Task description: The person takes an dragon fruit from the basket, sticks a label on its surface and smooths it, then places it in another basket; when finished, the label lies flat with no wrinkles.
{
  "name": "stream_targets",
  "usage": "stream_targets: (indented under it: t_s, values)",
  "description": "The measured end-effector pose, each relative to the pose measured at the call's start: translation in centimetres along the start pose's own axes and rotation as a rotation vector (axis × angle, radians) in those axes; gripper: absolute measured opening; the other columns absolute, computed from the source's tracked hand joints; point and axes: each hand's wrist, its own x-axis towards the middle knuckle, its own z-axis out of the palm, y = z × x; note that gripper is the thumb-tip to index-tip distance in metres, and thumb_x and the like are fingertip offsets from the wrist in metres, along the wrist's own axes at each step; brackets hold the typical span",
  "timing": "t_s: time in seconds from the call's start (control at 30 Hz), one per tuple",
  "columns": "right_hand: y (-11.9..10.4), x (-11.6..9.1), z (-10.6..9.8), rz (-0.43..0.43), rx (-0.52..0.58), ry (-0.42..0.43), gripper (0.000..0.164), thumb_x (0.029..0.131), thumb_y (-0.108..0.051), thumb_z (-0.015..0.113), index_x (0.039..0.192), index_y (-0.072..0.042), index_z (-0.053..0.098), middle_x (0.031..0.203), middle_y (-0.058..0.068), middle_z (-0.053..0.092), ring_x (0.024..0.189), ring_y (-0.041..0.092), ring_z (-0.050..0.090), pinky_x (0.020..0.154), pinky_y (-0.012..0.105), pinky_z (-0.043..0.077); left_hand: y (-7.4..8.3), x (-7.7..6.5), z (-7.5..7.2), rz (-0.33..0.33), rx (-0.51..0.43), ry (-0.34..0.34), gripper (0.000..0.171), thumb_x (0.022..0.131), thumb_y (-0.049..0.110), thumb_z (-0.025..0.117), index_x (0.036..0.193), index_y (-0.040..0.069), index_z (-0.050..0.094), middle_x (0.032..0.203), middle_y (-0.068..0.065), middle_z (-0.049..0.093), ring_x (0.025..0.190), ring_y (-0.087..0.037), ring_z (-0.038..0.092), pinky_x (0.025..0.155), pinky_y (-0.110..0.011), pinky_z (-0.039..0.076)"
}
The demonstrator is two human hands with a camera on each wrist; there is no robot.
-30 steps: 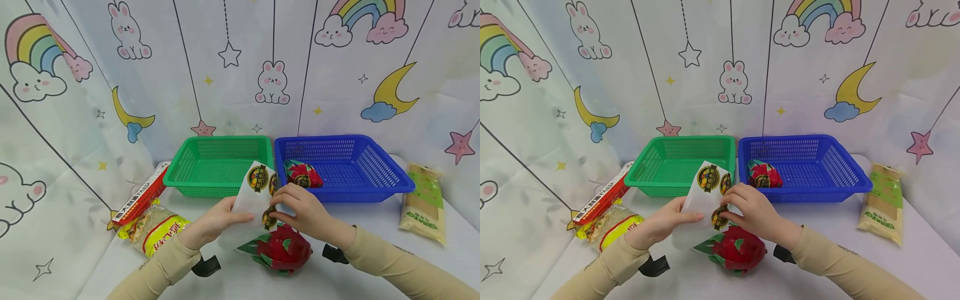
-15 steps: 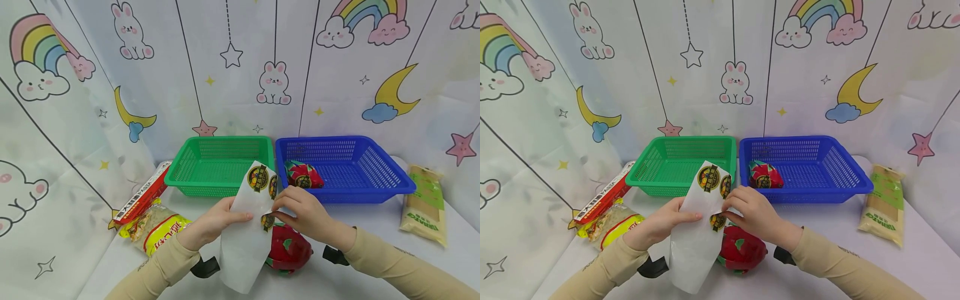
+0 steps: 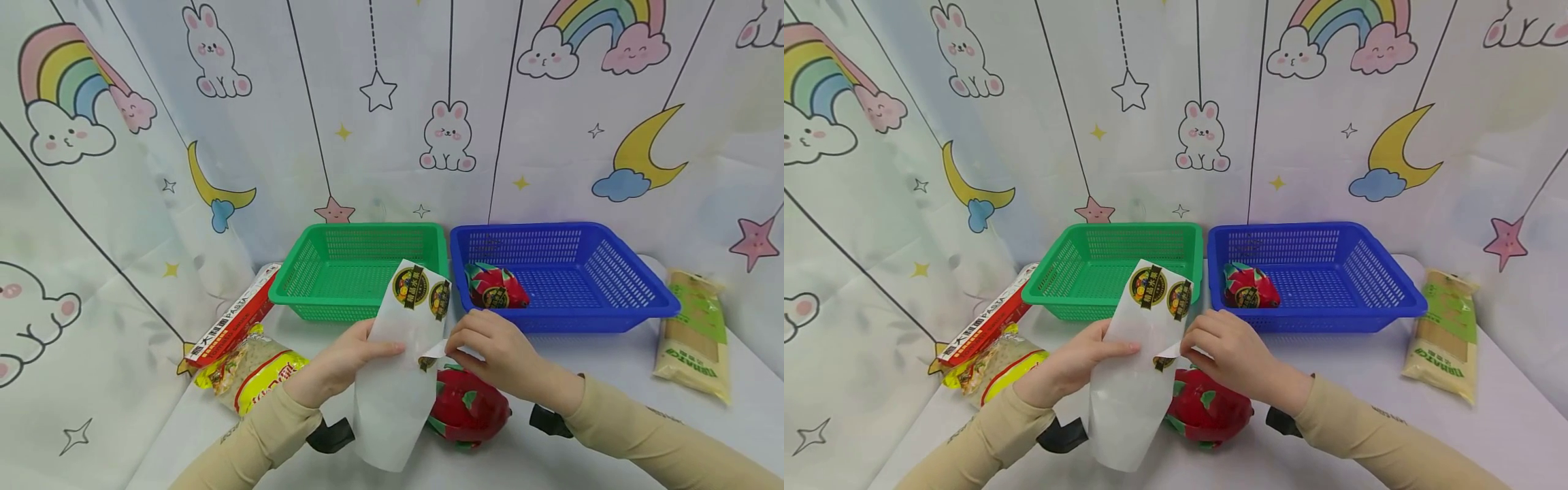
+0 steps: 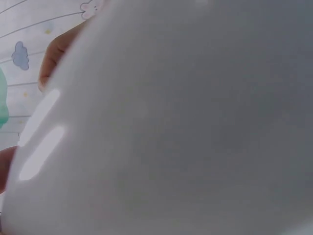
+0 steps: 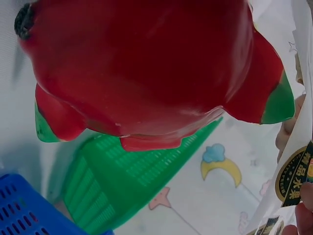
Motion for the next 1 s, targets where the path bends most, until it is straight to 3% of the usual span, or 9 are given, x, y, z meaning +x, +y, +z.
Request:
stream_targets:
  t_s: [0.43, 0.57, 0.77, 0.9, 1.0]
  values:
    - [0.2, -0.3, 0.1, -0.024, 0.0, -0.018, 0.016, 0.09, -0.026, 0.059, 0.082, -0.014, 0.064, 0.081, -0.005, 0.061, 0.075, 0.007, 0.053, 0.065, 0.017, 0.043, -0.4, 0.1, -1.2, -0.011, -0.038, 0.038, 0.039, 0.087, 0.01, 0.058, 0.122, -0.003, 0.047, 0.098, 0.002, 0.062, 0.086, -0.015, 0.064, 0.077, -0.034, 0.053]
    - [0.2, -0.5, 0.1, -0.024, 0.006, -0.021, 0.006, 0.084, -0.019, 0.068, 0.082, -0.015, 0.064, 0.081, -0.006, 0.061, 0.075, 0.007, 0.053, 0.066, 0.017, 0.044, -0.8, 0.2, -1.8, -0.014, -0.034, 0.068, 0.039, 0.087, 0.011, 0.058, 0.122, -0.003, 0.047, 0.099, 0.002, 0.062, 0.086, -0.015, 0.064, 0.077, -0.033, 0.053]
    - [0.5, -0.8, 0.2, -0.033, 0.001, -0.01, 0.013, 0.076, -0.01, 0.075, 0.081, -0.016, 0.064, 0.081, -0.006, 0.06, 0.075, 0.007, 0.053, 0.067, 0.017, 0.045, -2.1, 0.5, -3.1, -0.04, -0.051, 0.076, 0.043, 0.088, 0.011, 0.056, 0.127, -0.002, 0.044, 0.103, 0.0, 0.062, 0.09, -0.016, 0.063, 0.08, -0.035, 0.052]
    - [0.6, -0.9, 0.3, -0.042, -0.003, 0.001, 0.006, 0.082, -0.015, 0.069, 0.08, -0.016, 0.064, 0.081, -0.006, 0.06, 0.074, 0.007, 0.053, 0.066, 0.018, 0.045, -3.3, 0.8, -4.0, -0.083, -0.063, 0.105, 0.044, 0.088, 0.011, 0.057, 0.128, -0.001, 0.043, 0.104, -0.001, 0.063, 0.092, -0.016, 0.063, 0.081, -0.034, 0.052]
    - [0.7, -1.0, 0.3, -0.048, -0.004, 0.011, 0.012, 0.089, -0.023, 0.061, 0.08, -0.016, 0.064, 0.081, -0.006, 0.06, 0.074, 0.008, 0.054, 0.066, 0.018, 0.046, -4.4, 0.9, -4.8, -0.115, -0.069, 0.126, 0.044, 0.088, 0.011, 0.057, 0.128, -0.002, 0.043, 0.104, -0.003, 0.063, 0.092, -0.016, 0.063, 0.081, -0.034, 0.052]
